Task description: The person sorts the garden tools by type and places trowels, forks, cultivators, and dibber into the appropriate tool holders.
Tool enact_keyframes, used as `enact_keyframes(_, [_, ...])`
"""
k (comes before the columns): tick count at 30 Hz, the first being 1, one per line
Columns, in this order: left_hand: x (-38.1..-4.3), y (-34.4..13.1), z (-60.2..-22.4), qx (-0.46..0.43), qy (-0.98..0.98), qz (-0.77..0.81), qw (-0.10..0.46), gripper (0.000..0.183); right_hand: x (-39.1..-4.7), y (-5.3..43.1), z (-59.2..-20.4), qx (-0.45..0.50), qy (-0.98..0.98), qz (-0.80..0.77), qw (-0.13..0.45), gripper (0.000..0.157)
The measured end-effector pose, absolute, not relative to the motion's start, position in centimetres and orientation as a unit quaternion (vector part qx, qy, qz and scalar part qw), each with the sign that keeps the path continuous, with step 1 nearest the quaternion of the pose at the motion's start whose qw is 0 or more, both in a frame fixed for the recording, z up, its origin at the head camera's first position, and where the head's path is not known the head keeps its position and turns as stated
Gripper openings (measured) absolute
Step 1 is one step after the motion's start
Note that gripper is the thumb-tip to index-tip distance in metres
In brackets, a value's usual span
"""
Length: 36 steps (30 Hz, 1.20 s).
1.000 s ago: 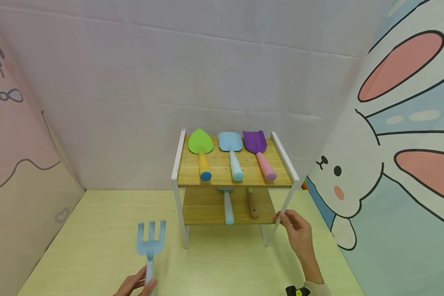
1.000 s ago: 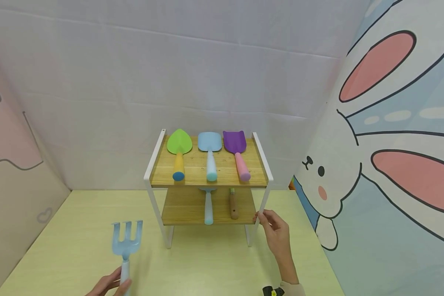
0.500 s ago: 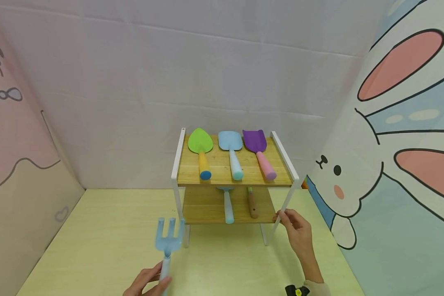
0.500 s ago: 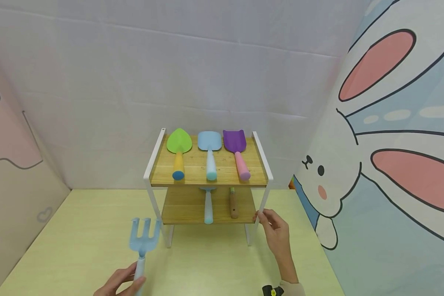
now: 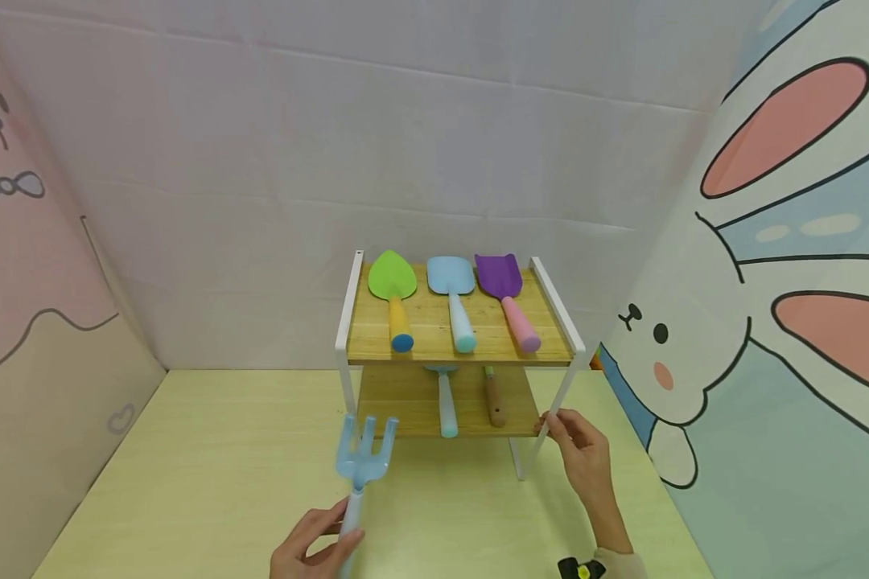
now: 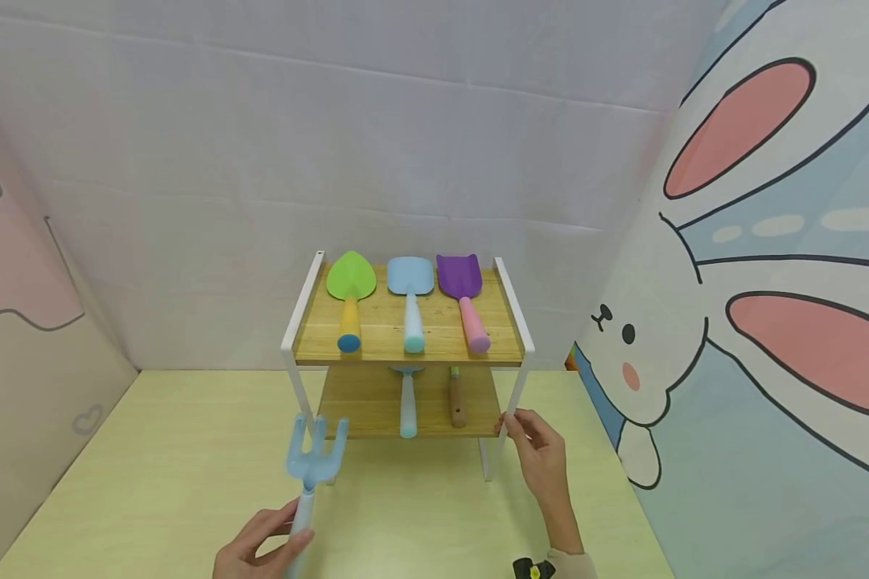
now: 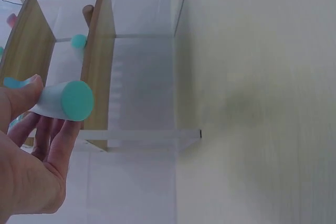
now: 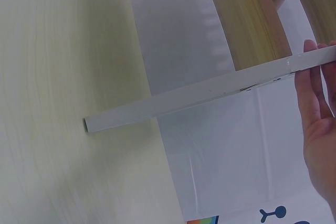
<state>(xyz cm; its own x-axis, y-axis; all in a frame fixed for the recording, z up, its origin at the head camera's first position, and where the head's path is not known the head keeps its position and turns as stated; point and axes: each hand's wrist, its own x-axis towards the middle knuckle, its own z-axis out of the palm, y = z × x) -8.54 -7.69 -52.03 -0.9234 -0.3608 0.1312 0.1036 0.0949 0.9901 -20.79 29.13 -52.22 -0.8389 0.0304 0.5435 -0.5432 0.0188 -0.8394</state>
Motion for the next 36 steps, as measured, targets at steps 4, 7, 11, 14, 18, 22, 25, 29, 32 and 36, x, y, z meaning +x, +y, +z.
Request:
enact_keyframes(4, [-9.0, -7.1, -51.9, 0.057, -0.725, -0.663, 0.177, 0.037, -20.7, 29.1, -52.3, 0.188, -0.680, 0.676, 0.212, 0.013])
enact_keyframes(7, [-9.3, -6.8, -52.0, 0.033, -0.721, -0.668, 0.182, 0.037, -20.7, 29.0, -52.3, 0.187, -0.680, 0.677, 0.212, 0.013])
enact_keyframes(11, [-9.9, -6.5, -52.0, 0.007, -0.711, -0.678, 0.186, 0.039, -20.7, 28.9, -52.2, 0.189, -0.678, 0.678, 0.211, 0.013])
enact_keyframes(14, [-10.3, -6.2, -51.8, -0.011, -0.709, -0.682, 0.180, 0.038, -20.7, 28.9, -52.3, 0.189, -0.678, 0.678, 0.212, 0.013])
enact_keyframes(18, [-10.8, -5.9, -51.2, -0.020, -0.711, -0.686, 0.155, 0.038, -20.7, 29.0, -52.3, 0.188, -0.678, 0.678, 0.213, 0.013])
enact_keyframes(22, [-11.4, -5.5, -50.5, -0.011, -0.722, -0.678, 0.136, 0.037, -20.7, 29.0, -52.3, 0.185, -0.678, 0.679, 0.211, 0.012])
enact_keyframes(25, [-11.8, -5.1, -49.9, -0.004, -0.727, -0.674, 0.130, 0.036, -20.6, 29.0, -52.2, 0.181, -0.680, 0.679, 0.211, 0.012])
enact_keyframes(29, [-12.4, -4.9, -49.4, 0.004, -0.726, -0.678, 0.119, 0.036, -20.6, 28.9, -52.1, 0.179, -0.680, 0.679, 0.212, 0.012])
enact_keyframes(32, [-12.7, -4.8, -49.0, 0.007, -0.729, -0.675, 0.112, 0.038, -20.7, 29.0, -52.1, 0.183, -0.680, 0.678, 0.213, 0.012])
enact_keyframes(36, [-13.3, -4.7, -48.5, 0.014, -0.731, -0.674, 0.106, 0.039, -20.8, 29.1, -52.2, 0.188, -0.680, 0.676, 0.214, 0.012])
